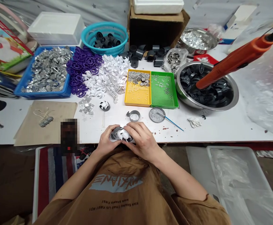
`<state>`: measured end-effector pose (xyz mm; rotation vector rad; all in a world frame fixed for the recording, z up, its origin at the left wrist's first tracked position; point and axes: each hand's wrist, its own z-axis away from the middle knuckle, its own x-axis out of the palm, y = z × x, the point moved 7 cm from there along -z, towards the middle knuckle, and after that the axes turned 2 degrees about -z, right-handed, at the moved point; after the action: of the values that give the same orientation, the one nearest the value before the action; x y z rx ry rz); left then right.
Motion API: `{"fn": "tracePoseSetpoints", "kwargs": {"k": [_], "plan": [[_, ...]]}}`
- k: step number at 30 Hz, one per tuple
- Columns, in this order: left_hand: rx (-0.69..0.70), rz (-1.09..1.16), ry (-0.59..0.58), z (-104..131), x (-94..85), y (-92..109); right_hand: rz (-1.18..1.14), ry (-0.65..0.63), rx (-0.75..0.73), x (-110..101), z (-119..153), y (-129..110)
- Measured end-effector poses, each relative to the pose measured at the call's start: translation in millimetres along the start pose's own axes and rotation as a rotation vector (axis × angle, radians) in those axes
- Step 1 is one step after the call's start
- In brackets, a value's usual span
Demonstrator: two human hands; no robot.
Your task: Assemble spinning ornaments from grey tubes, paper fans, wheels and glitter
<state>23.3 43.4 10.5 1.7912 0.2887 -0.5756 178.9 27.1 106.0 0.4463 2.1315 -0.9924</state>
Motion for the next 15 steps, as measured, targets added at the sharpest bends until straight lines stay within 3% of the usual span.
{"fn": "tracePoseSetpoints", "kwargs": {"k": [15], "plan": [[-0.141, 0.327, -0.050, -0.8, 15.3, -12.2, -0.034, 0.063, 0.039, -1.7, -2.3, 6.6]]}}
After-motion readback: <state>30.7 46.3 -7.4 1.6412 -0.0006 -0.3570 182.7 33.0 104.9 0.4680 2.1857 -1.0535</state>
